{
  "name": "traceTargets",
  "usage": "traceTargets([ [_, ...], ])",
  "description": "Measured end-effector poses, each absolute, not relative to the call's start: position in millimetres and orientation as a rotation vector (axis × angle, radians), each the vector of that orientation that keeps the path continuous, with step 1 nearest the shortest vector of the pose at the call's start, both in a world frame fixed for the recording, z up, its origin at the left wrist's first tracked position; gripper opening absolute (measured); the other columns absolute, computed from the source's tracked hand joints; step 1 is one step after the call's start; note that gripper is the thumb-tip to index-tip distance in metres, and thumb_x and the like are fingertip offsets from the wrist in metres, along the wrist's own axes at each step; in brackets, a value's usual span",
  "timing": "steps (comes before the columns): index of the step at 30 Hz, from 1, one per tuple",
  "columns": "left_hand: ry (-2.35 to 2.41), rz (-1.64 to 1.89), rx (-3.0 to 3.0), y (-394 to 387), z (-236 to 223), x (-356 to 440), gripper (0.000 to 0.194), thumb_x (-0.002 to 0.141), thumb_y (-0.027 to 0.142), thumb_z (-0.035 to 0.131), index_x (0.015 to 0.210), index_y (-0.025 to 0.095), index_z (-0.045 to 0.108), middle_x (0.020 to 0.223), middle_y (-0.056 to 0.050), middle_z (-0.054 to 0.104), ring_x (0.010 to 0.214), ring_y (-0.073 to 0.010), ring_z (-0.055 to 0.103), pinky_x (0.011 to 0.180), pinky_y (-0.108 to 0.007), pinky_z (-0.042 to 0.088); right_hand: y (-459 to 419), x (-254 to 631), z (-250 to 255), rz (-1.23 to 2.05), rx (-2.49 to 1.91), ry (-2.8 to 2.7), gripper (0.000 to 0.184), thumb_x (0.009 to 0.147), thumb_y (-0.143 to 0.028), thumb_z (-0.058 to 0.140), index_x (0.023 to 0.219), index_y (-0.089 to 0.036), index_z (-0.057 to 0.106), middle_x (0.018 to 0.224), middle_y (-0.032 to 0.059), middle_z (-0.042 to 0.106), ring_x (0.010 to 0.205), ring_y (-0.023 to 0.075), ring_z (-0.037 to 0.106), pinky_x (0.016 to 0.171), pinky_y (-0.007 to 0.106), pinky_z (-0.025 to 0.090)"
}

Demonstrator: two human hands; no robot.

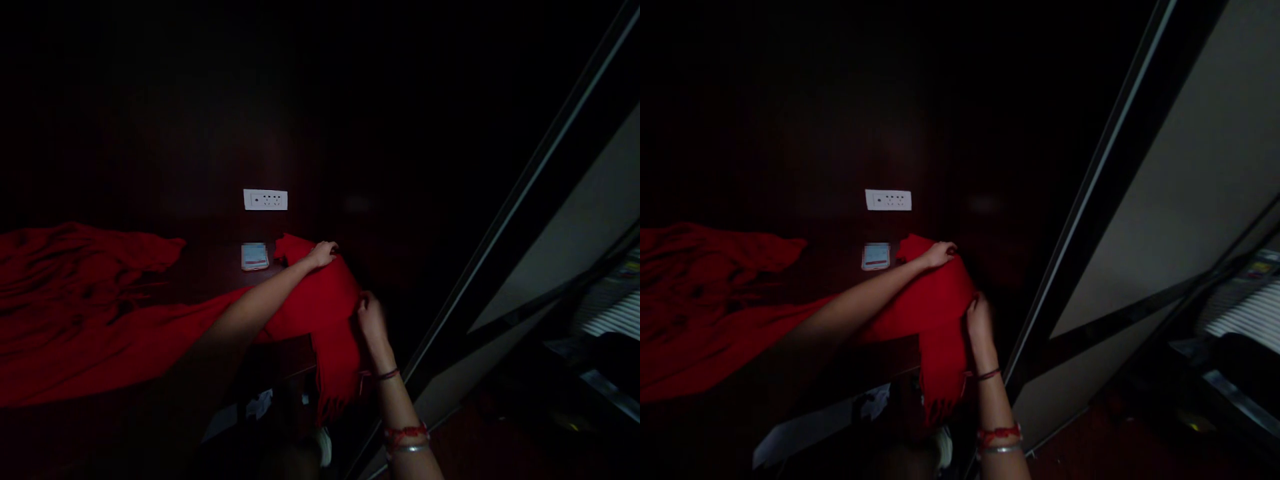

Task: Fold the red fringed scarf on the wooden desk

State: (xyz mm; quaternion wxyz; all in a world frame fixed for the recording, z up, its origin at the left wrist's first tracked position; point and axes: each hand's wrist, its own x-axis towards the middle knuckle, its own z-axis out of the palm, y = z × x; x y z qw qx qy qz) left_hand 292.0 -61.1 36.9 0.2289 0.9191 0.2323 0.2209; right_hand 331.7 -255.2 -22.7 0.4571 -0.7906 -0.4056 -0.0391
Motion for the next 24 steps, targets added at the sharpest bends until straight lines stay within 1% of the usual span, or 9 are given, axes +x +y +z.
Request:
traceTargets([
  [2,0.625,0.611,2.565,-60,34,280,0.041,0.066,0.017,0.056,0.107,0.015,0.050,0.103,-0.006,0.055,0.095,-0.0180,0.049,0.082,-0.026,0.037,-255,331,-22,-0.129,-1.876,-0.991,0.032,0.070,-0.015,0.029,0.086,-0.011,0.057,0.084,0.0107,0.061,0.074,0.0161,0.055,0.069,0.026,0.041],
  [5,0.621,0.559,2.584,-60,37,262,0.044,0.063,0.018,0.060,0.106,0.013,0.051,0.093,-0.006,0.058,0.086,-0.0172,0.052,0.077,-0.025,0.040,-257,331,-12,-0.151,-1.738,-1.020,0.033,0.072,-0.018,0.030,0.089,-0.011,0.057,0.090,0.0107,0.061,0.081,0.0167,0.054,0.074,0.027,0.040],
  [8,0.606,0.554,2.494,-54,53,245,0.040,0.068,0.015,0.053,0.108,0.011,0.050,0.089,-0.005,0.059,0.079,-0.0150,0.054,0.070,-0.023,0.042,-260,329,2,-0.168,-1.646,-1.071,0.033,0.072,-0.018,0.031,0.092,-0.012,0.057,0.092,0.0088,0.061,0.084,0.0164,0.054,0.076,0.027,0.040],
  [11,0.491,0.575,2.284,-42,81,226,0.043,0.070,0.011,0.045,0.112,0.014,0.047,0.092,-0.004,0.060,0.079,-0.0132,0.054,0.069,-0.023,0.042,-262,323,13,-0.178,-1.610,-1.088,0.034,0.072,-0.018,0.033,0.093,-0.013,0.058,0.093,0.0077,0.061,0.082,0.0163,0.055,0.073,0.027,0.041],
  [14,0.410,0.592,2.199,-31,99,215,0.042,0.068,0.011,0.045,0.110,0.016,0.050,0.100,-0.003,0.059,0.086,-0.0136,0.053,0.075,-0.023,0.040,-261,320,16,-0.177,-1.615,-1.107,0.033,0.072,-0.018,0.033,0.092,-0.014,0.059,0.091,0.0072,0.062,0.079,0.0162,0.056,0.071,0.026,0.042],
  [16,0.409,0.555,2.218,-30,95,221,0.040,0.069,0.012,0.045,0.108,0.015,0.053,0.102,-0.003,0.058,0.090,-0.0142,0.052,0.078,-0.024,0.039,-260,321,12,-0.197,-1.671,-1.119,0.033,0.072,-0.016,0.033,0.092,-0.014,0.060,0.091,0.0072,0.062,0.080,0.0162,0.056,0.072,0.026,0.042],
  [20,0.455,0.427,2.403,-41,60,258,0.040,0.067,0.007,0.043,0.105,0.012,0.055,0.104,-0.005,0.058,0.091,-0.0139,0.053,0.080,-0.023,0.039,-259,329,-5,-0.226,-1.885,-1.091,0.035,0.069,-0.009,0.031,0.089,-0.013,0.060,0.085,0.0086,0.063,0.076,0.0162,0.057,0.071,0.027,0.042],
  [24,0.469,0.424,2.495,-48,35,286,0.040,0.063,0.004,0.045,0.099,0.011,0.060,0.101,-0.007,0.060,0.091,-0.0164,0.053,0.082,-0.024,0.038,-257,336,-22,-0.248,-2.050,-1.053,0.038,0.069,-0.006,0.030,0.088,-0.013,0.061,0.080,0.0087,0.063,0.071,0.0155,0.057,0.067,0.025,0.042],
])
